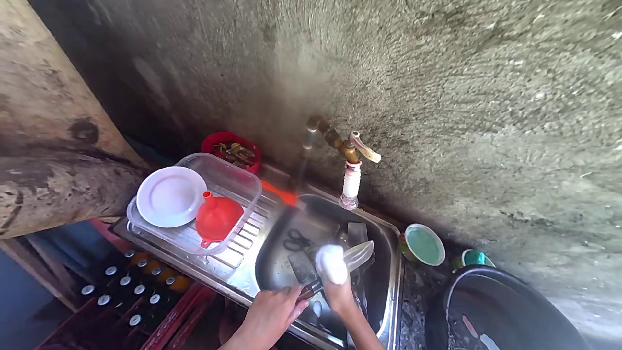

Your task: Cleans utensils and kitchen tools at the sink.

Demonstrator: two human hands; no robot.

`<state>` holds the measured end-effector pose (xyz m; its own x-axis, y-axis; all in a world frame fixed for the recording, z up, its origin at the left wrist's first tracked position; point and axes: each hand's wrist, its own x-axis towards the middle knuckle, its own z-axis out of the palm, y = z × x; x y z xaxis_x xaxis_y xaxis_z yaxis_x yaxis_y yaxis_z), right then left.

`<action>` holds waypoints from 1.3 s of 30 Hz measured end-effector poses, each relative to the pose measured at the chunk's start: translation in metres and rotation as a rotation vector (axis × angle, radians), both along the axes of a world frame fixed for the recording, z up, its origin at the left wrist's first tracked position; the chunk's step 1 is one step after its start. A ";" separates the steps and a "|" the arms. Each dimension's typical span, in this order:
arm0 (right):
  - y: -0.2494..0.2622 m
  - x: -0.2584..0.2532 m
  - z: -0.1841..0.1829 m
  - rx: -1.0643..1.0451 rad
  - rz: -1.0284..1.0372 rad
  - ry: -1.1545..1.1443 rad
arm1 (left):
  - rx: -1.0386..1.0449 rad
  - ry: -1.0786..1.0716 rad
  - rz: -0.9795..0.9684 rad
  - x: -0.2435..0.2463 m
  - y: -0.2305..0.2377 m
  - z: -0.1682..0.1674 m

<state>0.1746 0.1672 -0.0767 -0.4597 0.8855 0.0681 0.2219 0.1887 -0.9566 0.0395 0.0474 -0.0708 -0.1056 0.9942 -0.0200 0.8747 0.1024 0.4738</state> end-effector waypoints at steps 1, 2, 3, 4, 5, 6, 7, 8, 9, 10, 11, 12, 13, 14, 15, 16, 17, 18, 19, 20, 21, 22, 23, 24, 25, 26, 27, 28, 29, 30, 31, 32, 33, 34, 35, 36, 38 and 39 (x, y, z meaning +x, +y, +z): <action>0.003 0.001 0.003 0.085 0.074 -0.181 | 0.065 0.036 0.009 0.002 0.000 -0.003; 0.008 0.000 0.008 0.193 0.132 -0.339 | 0.126 0.074 0.016 0.003 0.000 -0.006; 0.015 -0.001 0.013 0.265 0.187 -0.466 | 0.179 0.111 0.018 0.004 0.000 -0.009; 0.021 -0.002 0.015 0.329 0.229 -0.542 | 0.207 0.139 0.018 0.004 0.000 -0.011; 0.027 -0.001 0.012 0.413 0.246 -0.557 | 0.230 0.168 0.017 0.004 0.000 -0.014; 0.032 0.001 0.005 0.489 0.242 -0.529 | 0.259 0.198 0.017 0.004 -0.001 -0.017; 0.037 0.003 -0.003 0.565 0.222 -0.487 | 0.287 0.225 0.018 0.004 -0.002 -0.020; 0.043 0.007 -0.008 0.588 0.211 -0.462 | 0.304 0.245 0.017 0.004 -0.003 -0.022; 0.047 0.011 -0.008 0.570 0.204 -0.467 | 0.307 0.257 0.016 0.005 -0.004 -0.023; 0.052 0.015 -0.006 0.512 0.197 -0.498 | 0.305 0.268 0.015 0.005 -0.005 -0.024; 0.059 0.019 -0.004 0.455 0.183 -0.534 | 0.304 0.272 0.015 0.005 -0.006 -0.024; 0.067 0.022 -0.003 0.411 0.159 -0.565 | 0.307 0.273 0.017 0.005 -0.008 -0.024; 0.076 0.026 -0.004 0.356 0.135 -0.599 | 0.315 0.274 0.019 0.004 -0.010 -0.024; 0.086 0.031 -0.007 0.336 0.106 -0.614 | 0.327 0.277 0.020 0.002 -0.012 -0.025; 0.096 0.036 -0.009 0.299 0.079 -0.638 | 0.336 0.272 0.019 0.001 -0.014 -0.025; 0.104 0.041 -0.009 0.286 0.042 -0.650 | 0.330 0.255 0.019 -0.001 -0.016 -0.023; 0.112 0.048 -0.011 0.313 -0.019 -0.636 | 0.308 0.228 0.021 -0.002 -0.018 -0.021; 0.119 0.055 -0.015 0.378 -0.120 -0.584 | 0.300 0.217 0.029 -0.003 -0.018 -0.020; 0.124 0.062 -0.019 0.427 -0.252 -0.488 | 0.298 0.210 0.043 -0.003 -0.018 -0.020; 0.127 0.067 -0.020 0.454 -0.399 -0.353 | 0.297 0.197 0.063 -0.002 -0.016 -0.020; 0.123 0.066 -0.016 0.462 -0.557 -0.180 | 0.288 0.176 0.089 0.001 -0.013 -0.021; 0.111 0.061 -0.009 0.407 -0.714 0.005 | 0.266 0.138 0.120 0.005 -0.010 -0.021; 0.091 0.056 -0.004 0.280 -0.824 0.173 | 0.238 0.090 0.157 0.011 -0.006 -0.020; 0.064 0.051 -0.002 0.086 -0.854 0.301 | 0.222 0.049 0.200 0.017 0.000 -0.020; 0.036 0.048 -0.005 -0.082 -0.833 0.355 | 0.191 0.010 0.245 0.024 0.007 -0.018; 0.005 0.042 -0.009 -0.251 -0.768 0.349 | 0.127 -0.040 0.281 0.031 0.014 -0.013; -0.018 0.034 -0.014 -0.398 -0.723 0.333 | -0.006 -0.127 0.296 0.036 0.020 -0.004; -0.035 0.025 -0.021 -0.516 -0.677 0.317 | -0.164 -0.217 0.298 0.039 0.026 0.005; -0.046 0.019 -0.024 -0.611 -0.608 0.309 | -0.255 -0.275 0.302 0.043 0.032 0.008; -0.051 0.012 -0.021 -0.668 -0.549 0.308 | -0.265 -0.294 0.309 0.049 0.035 0.007; -0.052 0.005 -0.016 -0.682 -0.507 0.299 | -0.217 -0.288 0.319 0.056 0.037 0.001; -0.051 0.000 -0.012 -0.661 -0.507 0.280 | -0.098 -0.256 0.328 0.063 0.037 -0.007; -0.047 -0.001 -0.009 -0.634 -0.522 0.283 | 0.054 -0.216 0.334 0.069 0.036 -0.017; -0.042 0.002 -0.009 -0.612 -0.521 0.303 | 0.159 -0.206 0.331 0.072 0.035 -0.023; -0.038 0.006 -0.010 -0.594 -0.509 0.325 | 0.181 -0.247 0.331 0.072 0.034 -0.022; -0.034 0.010 -0.011 -0.586 -0.490 0.341 | 0.132 -0.338 0.342 0.069 0.031 -0.017; -0.027 0.019 -0.013 -0.578 -0.451 0.328 | 0.063 -0.536 0.398 0.056 0.031 -0.014; -0.024 0.021 -0.015 -0.567 -0.440 0.304 | 0.046 -0.646 0.430 0.048 0.037 -0.017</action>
<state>0.1960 0.1432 -0.0913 -0.0919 0.9192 -0.3829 -0.1242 -0.3921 -0.9115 0.0879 0.0840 -0.0873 -0.4638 0.8698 -0.1685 0.3114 0.3381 0.8881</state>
